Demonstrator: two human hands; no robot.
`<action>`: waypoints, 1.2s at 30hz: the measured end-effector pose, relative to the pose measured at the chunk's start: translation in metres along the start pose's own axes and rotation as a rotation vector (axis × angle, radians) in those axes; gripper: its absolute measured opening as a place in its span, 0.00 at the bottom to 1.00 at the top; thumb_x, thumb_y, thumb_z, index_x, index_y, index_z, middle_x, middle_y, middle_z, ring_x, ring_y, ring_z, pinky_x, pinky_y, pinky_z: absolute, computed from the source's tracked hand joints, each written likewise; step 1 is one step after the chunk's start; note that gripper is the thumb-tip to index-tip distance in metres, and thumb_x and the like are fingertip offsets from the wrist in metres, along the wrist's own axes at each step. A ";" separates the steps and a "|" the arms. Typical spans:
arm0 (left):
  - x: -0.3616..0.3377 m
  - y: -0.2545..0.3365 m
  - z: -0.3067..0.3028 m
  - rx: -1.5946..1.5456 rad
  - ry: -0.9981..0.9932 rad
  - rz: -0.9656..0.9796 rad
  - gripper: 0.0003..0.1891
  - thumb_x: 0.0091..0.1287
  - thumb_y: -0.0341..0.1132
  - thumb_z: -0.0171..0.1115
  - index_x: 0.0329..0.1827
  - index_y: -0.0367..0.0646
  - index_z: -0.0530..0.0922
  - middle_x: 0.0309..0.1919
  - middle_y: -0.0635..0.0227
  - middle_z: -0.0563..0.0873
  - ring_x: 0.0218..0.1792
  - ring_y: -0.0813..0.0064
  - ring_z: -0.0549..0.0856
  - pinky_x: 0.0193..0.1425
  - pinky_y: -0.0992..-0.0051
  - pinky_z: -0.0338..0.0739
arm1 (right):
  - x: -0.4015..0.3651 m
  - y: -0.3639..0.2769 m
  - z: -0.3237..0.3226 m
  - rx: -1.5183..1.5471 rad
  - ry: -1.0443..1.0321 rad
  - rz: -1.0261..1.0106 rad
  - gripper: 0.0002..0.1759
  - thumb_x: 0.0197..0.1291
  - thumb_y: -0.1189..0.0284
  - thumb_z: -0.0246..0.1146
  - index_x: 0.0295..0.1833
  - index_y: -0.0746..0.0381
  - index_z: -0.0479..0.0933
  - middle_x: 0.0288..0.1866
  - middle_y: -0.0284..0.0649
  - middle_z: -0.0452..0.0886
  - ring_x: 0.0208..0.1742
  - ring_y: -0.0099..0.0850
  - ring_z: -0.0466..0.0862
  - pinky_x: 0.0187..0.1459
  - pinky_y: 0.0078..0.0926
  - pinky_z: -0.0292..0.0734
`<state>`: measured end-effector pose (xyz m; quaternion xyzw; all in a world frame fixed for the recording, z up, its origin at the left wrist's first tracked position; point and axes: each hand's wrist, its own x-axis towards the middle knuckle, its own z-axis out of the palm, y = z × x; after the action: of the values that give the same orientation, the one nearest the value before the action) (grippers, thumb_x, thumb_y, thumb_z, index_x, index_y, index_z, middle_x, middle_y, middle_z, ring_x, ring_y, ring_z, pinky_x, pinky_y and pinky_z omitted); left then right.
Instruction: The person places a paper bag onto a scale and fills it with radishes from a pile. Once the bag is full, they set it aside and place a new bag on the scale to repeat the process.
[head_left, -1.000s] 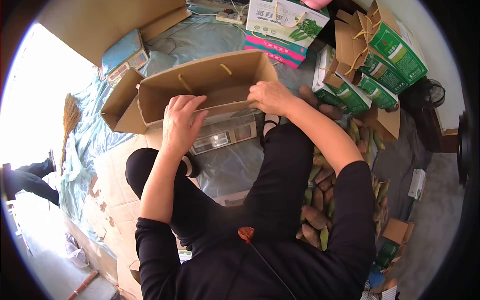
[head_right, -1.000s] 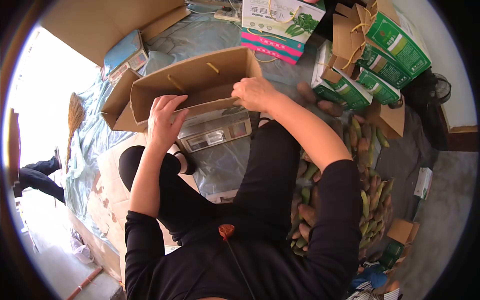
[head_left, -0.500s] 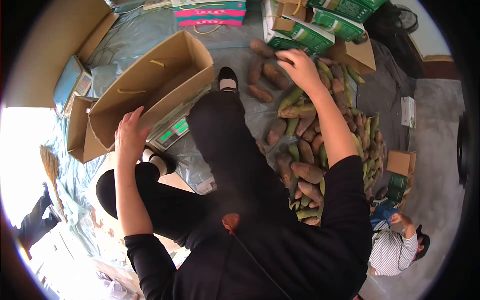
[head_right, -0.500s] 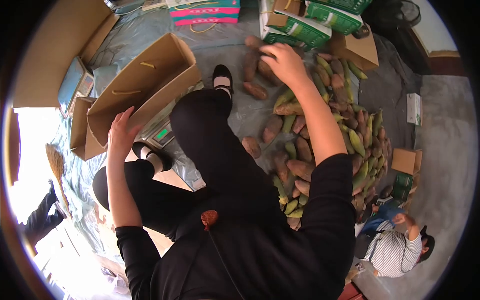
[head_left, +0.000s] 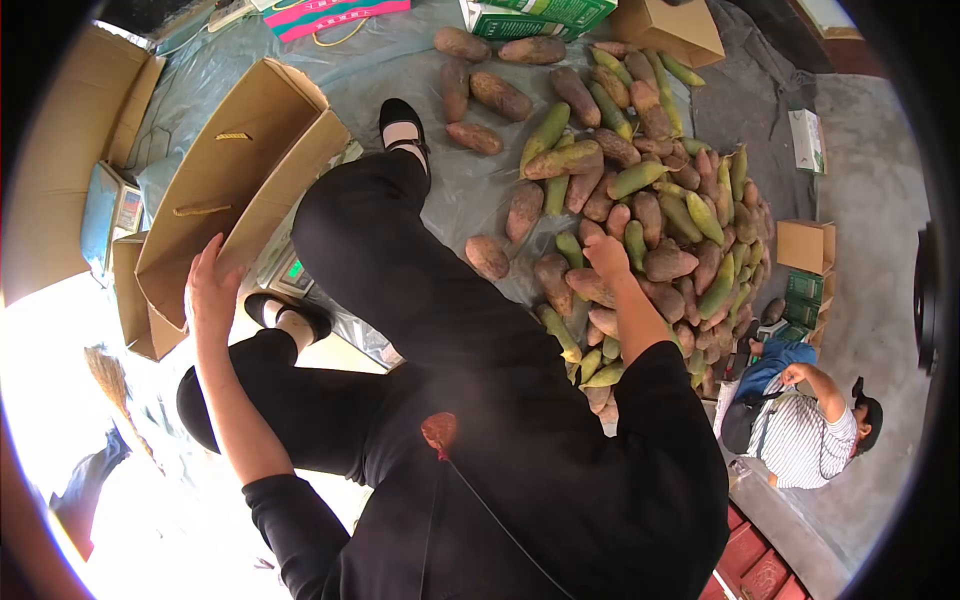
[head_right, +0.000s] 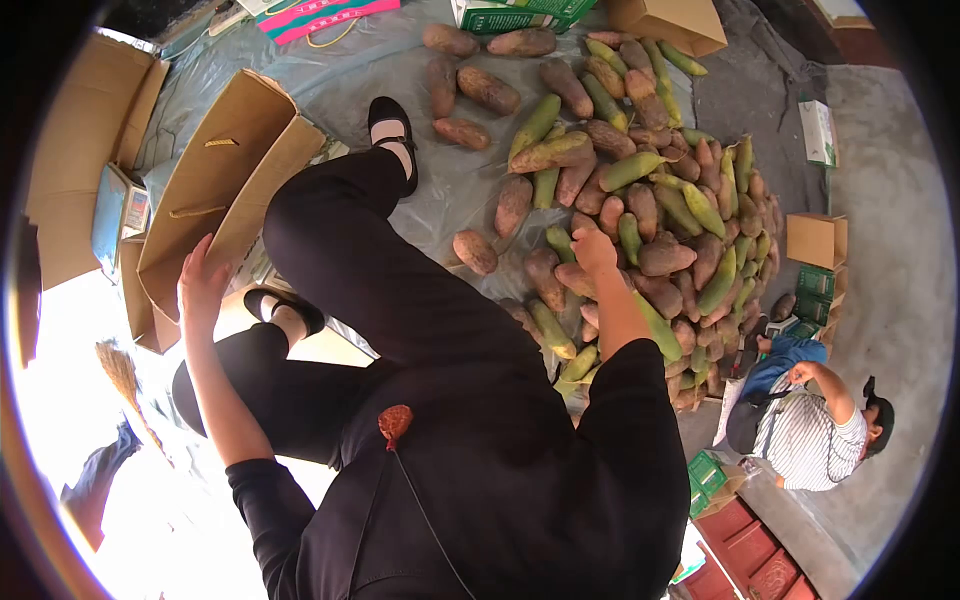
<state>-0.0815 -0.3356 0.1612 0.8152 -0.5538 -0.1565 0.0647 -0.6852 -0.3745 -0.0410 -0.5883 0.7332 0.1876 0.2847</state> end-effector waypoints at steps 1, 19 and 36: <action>0.001 -0.003 0.002 -0.009 0.013 0.023 0.28 0.54 0.29 0.63 0.62 0.44 0.73 0.52 0.55 0.80 0.54 0.55 0.79 0.58 0.63 0.72 | -0.001 -0.002 0.002 0.004 -0.004 -0.003 0.14 0.52 0.65 0.65 0.45 0.54 0.81 0.49 0.42 0.82 0.50 0.44 0.81 0.50 0.40 0.77; 0.001 -0.003 0.011 0.101 0.077 -0.137 0.08 0.57 0.32 0.60 0.39 0.45 0.80 0.36 0.60 0.82 0.42 0.56 0.82 0.46 0.62 0.75 | 0.058 -0.048 0.022 -0.653 -0.309 -0.274 0.25 0.59 0.74 0.55 0.63 0.52 0.66 0.65 0.41 0.65 0.65 0.44 0.68 0.61 0.41 0.71; 0.002 -0.009 0.010 0.153 0.055 -0.106 0.06 0.60 0.28 0.56 0.38 0.45 0.80 0.36 0.62 0.83 0.41 0.58 0.84 0.43 0.61 0.79 | 0.003 -0.021 0.019 -0.251 -0.063 -0.287 0.27 0.41 0.72 0.73 0.51 0.59 0.74 0.51 0.48 0.77 0.54 0.47 0.77 0.55 0.40 0.73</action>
<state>-0.0762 -0.3336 0.1487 0.8499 -0.5184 -0.0946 0.0093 -0.6619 -0.3697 -0.0566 -0.7114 0.6034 0.2536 0.2559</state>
